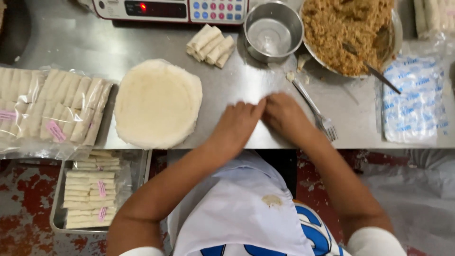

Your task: Assembling and rolling spring rolls on a stainless steel preparation table in a food production environment.

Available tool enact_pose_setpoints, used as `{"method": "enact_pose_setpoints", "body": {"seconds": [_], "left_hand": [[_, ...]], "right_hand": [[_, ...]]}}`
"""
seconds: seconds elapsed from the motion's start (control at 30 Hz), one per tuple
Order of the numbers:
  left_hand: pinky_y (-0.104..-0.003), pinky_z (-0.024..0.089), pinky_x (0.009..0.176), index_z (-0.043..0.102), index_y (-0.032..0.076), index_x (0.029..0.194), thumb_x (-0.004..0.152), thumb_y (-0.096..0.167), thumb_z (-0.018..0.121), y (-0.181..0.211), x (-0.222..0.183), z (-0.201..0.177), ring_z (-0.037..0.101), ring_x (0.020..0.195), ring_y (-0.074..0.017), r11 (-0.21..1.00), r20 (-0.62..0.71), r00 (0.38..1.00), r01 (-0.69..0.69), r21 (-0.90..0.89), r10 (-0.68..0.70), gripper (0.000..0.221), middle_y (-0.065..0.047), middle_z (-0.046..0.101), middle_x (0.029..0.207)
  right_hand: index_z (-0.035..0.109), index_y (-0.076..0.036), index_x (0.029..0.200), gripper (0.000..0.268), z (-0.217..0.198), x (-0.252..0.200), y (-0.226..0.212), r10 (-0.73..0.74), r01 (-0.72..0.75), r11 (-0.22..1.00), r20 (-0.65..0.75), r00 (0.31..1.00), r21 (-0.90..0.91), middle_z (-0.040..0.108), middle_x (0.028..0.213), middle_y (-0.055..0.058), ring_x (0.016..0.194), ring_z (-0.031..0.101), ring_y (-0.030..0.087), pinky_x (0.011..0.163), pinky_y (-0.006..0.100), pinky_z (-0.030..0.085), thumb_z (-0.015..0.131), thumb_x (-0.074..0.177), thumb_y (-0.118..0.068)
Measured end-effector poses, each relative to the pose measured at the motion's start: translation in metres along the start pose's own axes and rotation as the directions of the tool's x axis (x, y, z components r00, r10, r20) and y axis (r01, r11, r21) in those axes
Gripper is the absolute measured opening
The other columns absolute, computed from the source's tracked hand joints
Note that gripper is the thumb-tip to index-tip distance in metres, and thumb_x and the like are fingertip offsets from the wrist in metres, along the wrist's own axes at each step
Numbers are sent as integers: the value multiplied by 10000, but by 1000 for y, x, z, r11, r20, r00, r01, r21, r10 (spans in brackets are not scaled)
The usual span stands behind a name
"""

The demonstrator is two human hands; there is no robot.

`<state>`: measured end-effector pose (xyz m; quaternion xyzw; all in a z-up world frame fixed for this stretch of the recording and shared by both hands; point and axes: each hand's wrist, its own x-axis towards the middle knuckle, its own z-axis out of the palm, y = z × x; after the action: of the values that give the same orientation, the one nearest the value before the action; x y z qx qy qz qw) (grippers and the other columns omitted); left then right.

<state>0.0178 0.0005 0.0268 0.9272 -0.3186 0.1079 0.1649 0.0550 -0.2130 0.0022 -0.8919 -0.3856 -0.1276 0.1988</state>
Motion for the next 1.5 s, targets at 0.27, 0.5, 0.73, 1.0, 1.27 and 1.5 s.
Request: {"method": "enact_pose_setpoints", "body": {"seconds": [0.27, 0.5, 0.73, 1.0, 1.27, 1.5], "left_hand": [[-430, 530, 688, 675, 45, 1091, 953, 1, 618, -58, 32, -37, 614, 829, -305, 999, -186, 982, -27, 34, 33, 155, -167, 618, 893], [-430, 557, 719, 713, -26, 1108, 839, 100, 836, -146, 72, -49, 553, 998, -336, 944, -113, 955, 290, 158, -274, 322, -176, 596, 1141], [-498, 540, 848, 654, 100, 1290, 841, 300, 830, -110, -81, -87, 612, 1057, -356, 903, -125, 916, 397, 164, -380, 522, -133, 592, 1144], [-521, 342, 1151, 590, 45, 1348, 857, 152, 761, -43, -166, -79, 461, 1389, -387, 894, -222, 871, 447, -15, -439, 531, -191, 478, 1499], [-368, 455, 953, 713, 165, 1098, 958, 318, 727, -58, -176, -88, 601, 1067, -163, 875, -282, 829, 471, -110, -482, 208, 50, 622, 1032], [-377, 437, 903, 760, 144, 992, 1005, 208, 720, -45, -132, -116, 623, 912, -184, 942, -606, 764, 329, 71, -221, 77, 16, 624, 890]], "right_hand": [[683, -63, 1331, 517, -48, -19, -41, 171, -133, 966, -161, 972, 220, 653, 1182, 146, 1102, 643, 352, 948, 442, 509, 804, 890, -303], [702, -21, 1269, 361, -33, -30, -42, 58, -55, 998, -201, 978, 18, 633, 1254, 193, 1151, 609, 358, 968, 508, 481, 748, 978, -230], [492, -212, 1566, 778, -10, -11, -76, 197, -180, 960, 58, 979, -216, 415, 1617, 193, 1501, 361, 358, 1222, 543, 133, 372, 996, -728], [465, -234, 1547, 735, 61, 86, -157, -197, 182, 961, 51, 979, 208, 363, 1636, 184, 1512, 358, 388, 1198, 647, 220, 420, 984, -704], [753, -218, 897, 160, 80, 117, -135, -154, 179, 945, -108, 982, 276, 748, 1087, -95, 1116, 685, 152, 1014, 395, 464, 742, 963, -363], [755, -119, 1137, 218, 44, 118, -138, -31, 114, 895, -193, 981, 431, 758, 1055, 93, 1012, 708, 343, 923, 491, 516, 747, 920, -97]]}}
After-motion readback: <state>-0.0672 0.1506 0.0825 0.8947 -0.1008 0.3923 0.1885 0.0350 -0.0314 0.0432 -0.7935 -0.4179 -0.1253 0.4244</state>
